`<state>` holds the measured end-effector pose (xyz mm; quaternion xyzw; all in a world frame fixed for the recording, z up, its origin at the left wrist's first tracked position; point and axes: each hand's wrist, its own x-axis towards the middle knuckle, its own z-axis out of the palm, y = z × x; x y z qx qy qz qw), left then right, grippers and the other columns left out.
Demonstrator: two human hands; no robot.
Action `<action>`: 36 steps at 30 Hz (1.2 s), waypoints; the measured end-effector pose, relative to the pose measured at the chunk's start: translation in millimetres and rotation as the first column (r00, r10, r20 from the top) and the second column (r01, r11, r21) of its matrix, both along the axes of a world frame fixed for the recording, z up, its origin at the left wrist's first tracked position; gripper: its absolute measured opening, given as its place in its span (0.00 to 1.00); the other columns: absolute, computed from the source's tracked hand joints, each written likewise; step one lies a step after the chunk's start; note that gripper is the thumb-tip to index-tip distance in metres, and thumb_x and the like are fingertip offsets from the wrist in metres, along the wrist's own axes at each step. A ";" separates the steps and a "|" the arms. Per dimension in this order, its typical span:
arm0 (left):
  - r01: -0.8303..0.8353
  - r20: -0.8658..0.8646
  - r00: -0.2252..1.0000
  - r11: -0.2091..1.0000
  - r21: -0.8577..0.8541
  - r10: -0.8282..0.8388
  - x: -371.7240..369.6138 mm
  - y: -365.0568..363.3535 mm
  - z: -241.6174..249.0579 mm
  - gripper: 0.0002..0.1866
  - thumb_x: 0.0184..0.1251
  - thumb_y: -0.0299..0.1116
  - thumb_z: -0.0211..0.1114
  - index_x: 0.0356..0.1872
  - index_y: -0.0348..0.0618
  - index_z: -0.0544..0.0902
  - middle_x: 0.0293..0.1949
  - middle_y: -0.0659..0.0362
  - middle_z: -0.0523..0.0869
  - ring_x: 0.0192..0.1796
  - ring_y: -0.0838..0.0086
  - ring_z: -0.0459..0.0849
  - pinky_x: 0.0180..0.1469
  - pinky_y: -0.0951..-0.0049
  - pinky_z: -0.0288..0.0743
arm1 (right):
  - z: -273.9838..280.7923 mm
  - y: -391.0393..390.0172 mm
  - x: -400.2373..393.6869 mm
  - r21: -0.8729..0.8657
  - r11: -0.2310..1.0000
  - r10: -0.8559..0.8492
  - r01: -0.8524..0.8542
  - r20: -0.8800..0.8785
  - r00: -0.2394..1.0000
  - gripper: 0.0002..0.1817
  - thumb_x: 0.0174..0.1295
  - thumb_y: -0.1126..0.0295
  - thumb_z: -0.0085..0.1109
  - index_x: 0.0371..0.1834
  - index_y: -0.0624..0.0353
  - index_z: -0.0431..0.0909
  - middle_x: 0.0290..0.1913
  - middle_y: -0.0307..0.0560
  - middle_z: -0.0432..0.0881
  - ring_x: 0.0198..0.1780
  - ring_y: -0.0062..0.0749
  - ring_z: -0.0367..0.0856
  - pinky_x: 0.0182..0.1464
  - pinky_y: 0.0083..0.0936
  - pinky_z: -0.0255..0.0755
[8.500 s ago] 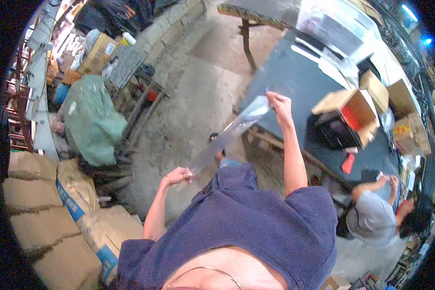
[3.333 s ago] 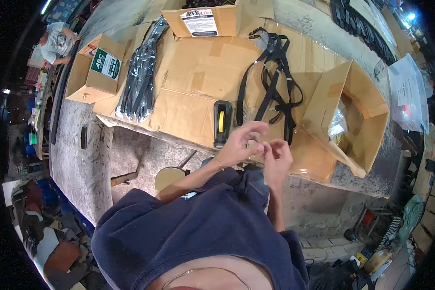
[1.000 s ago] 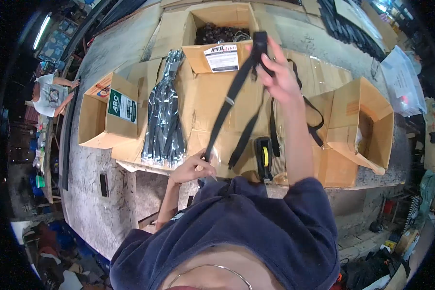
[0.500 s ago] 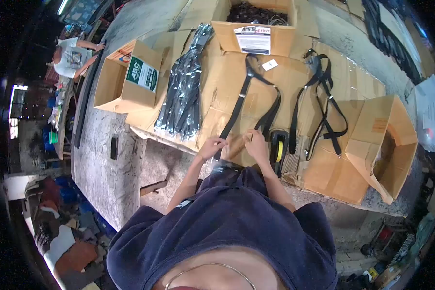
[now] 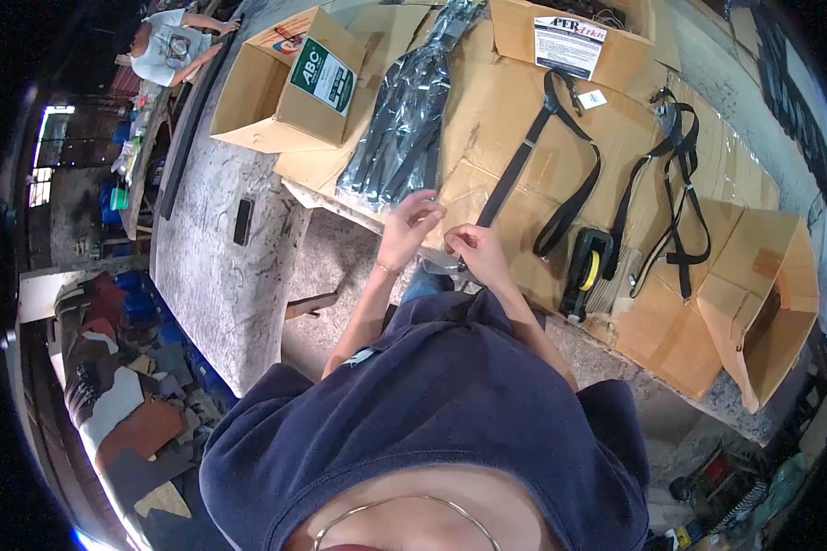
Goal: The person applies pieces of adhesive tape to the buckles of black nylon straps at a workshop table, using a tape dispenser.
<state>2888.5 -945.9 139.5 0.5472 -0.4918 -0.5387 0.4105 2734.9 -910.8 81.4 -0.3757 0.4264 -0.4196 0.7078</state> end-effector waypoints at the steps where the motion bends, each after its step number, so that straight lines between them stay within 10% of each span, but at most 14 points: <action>1: 0.053 -0.019 0.998 0.999 0.010 -0.052 10.6 -5.7 1.1 0.22 0.57 0.24 0.67 0.54 0.34 0.73 0.37 0.53 0.86 0.38 0.80 0.83 0.37 0.80 0.75 | 1.9 -0.1 6.3 -0.002 1.000 -0.009 0.009 -0.009 1.000 0.06 0.63 0.75 0.57 0.37 0.68 0.80 0.33 0.41 0.82 0.35 0.19 0.79 0.39 0.16 0.71; 8: -0.122 0.339 0.928 0.986 -0.117 0.155 89.8 -35.8 31.3 0.23 0.47 0.28 0.76 0.40 0.36 0.71 0.26 0.60 0.80 0.30 0.82 0.78 0.29 0.83 0.72 | 28.0 -5.9 91.2 -0.091 0.991 -0.113 0.101 -0.139 0.984 0.06 0.61 0.75 0.58 0.36 0.67 0.80 0.30 0.40 0.82 0.34 0.20 0.79 0.39 0.17 0.72; 10: -0.104 -0.218 0.972 0.993 -0.054 0.090 125.0 -47.3 33.5 0.27 0.53 0.23 0.71 0.51 0.36 0.65 0.36 0.58 0.79 0.40 0.77 0.79 0.40 0.77 0.78 | 39.9 -20.1 119.3 -0.114 0.986 -0.142 0.120 -0.207 0.968 0.05 0.61 0.76 0.58 0.36 0.68 0.80 0.30 0.41 0.82 0.34 0.20 0.79 0.40 0.17 0.72; 13: 0.276 -0.366 0.895 0.961 0.004 -0.255 179.8 -44.9 40.0 0.32 0.55 0.17 0.66 0.61 0.38 0.63 0.45 0.50 0.82 0.46 0.73 0.81 0.44 0.75 0.79 | 59.4 -16.0 166.3 -0.125 0.977 -0.185 0.172 -0.103 0.977 0.04 0.61 0.77 0.57 0.35 0.68 0.79 0.30 0.42 0.81 0.34 0.20 0.79 0.40 0.17 0.73; 19: -0.096 -0.088 0.992 0.995 -0.039 0.092 246.6 -47.6 59.7 0.23 0.52 0.18 0.68 0.49 0.37 0.70 0.36 0.53 0.85 0.39 0.75 0.83 0.42 0.78 0.77 | 91.8 -21.7 244.6 -0.175 0.968 -0.201 0.181 -0.099 0.975 0.04 0.61 0.78 0.57 0.36 0.68 0.78 0.31 0.41 0.82 0.35 0.20 0.79 0.41 0.18 0.73; 22: -0.312 -0.287 0.921 0.939 -0.143 0.262 281.9 -51.9 71.9 0.25 0.49 0.20 0.70 0.50 0.40 0.71 0.40 0.53 0.84 0.42 0.75 0.81 0.46 0.77 0.75 | 97.7 -22.9 277.4 -0.165 0.968 -0.198 0.187 -0.051 0.979 0.03 0.60 0.79 0.58 0.35 0.68 0.78 0.31 0.41 0.82 0.34 0.20 0.79 0.40 0.17 0.73; 26: 0.110 -0.410 0.903 0.992 -0.067 -0.128 316.6 -50.4 90.6 0.37 0.48 0.19 0.71 0.61 0.41 0.64 0.37 0.58 0.84 0.44 0.73 0.81 0.50 0.73 0.76 | 96.6 -26.9 300.2 -0.156 0.974 -0.180 0.167 -0.077 0.981 0.04 0.61 0.78 0.58 0.36 0.68 0.78 0.31 0.42 0.82 0.34 0.20 0.79 0.40 0.17 0.73; 30: 0.255 -0.192 0.948 0.967 -0.017 -0.253 331.0 -53.1 96.8 0.31 0.47 0.18 0.72 0.55 0.38 0.69 0.31 0.56 0.84 0.38 0.74 0.82 0.47 0.73 0.75 | 95.1 -31.0 320.9 -0.147 0.980 -0.147 0.134 -0.078 0.986 0.04 0.61 0.78 0.57 0.36 0.68 0.78 0.31 0.42 0.82 0.35 0.20 0.79 0.40 0.17 0.73; 32: 0.079 0.280 0.958 0.994 -0.078 -0.054 333.8 -54.3 103.8 0.22 0.49 0.21 0.73 0.43 0.38 0.71 0.26 0.58 0.82 0.33 0.78 0.80 0.40 0.77 0.73 | 92.4 -33.0 329.1 -0.152 0.981 -0.132 0.119 -0.076 0.988 0.04 0.61 0.78 0.57 0.36 0.68 0.78 0.31 0.42 0.82 0.35 0.20 0.79 0.40 0.17 0.73; 34: -0.384 -0.269 0.911 0.884 -0.268 0.314 354.4 -67.6 56.9 0.14 0.59 0.33 0.69 0.33 0.41 0.69 0.25 0.63 0.75 0.31 0.83 0.73 0.35 0.82 0.67 | 94.0 -32.2 338.2 -0.153 0.983 -0.114 0.102 -0.071 0.991 0.03 0.61 0.79 0.57 0.35 0.68 0.77 0.31 0.42 0.82 0.34 0.20 0.79 0.41 0.17 0.73; 36: -0.359 -0.420 0.872 0.912 -0.200 0.251 379.1 -68.6 64.7 0.13 0.64 0.35 0.64 0.33 0.42 0.68 0.27 0.63 0.75 0.32 0.81 0.74 0.37 0.81 0.69 | 102.5 -35.6 347.5 -0.130 0.982 -0.142 0.135 -0.045 0.989 0.03 0.60 0.80 0.57 0.35 0.69 0.77 0.31 0.42 0.82 0.34 0.20 0.79 0.41 0.17 0.74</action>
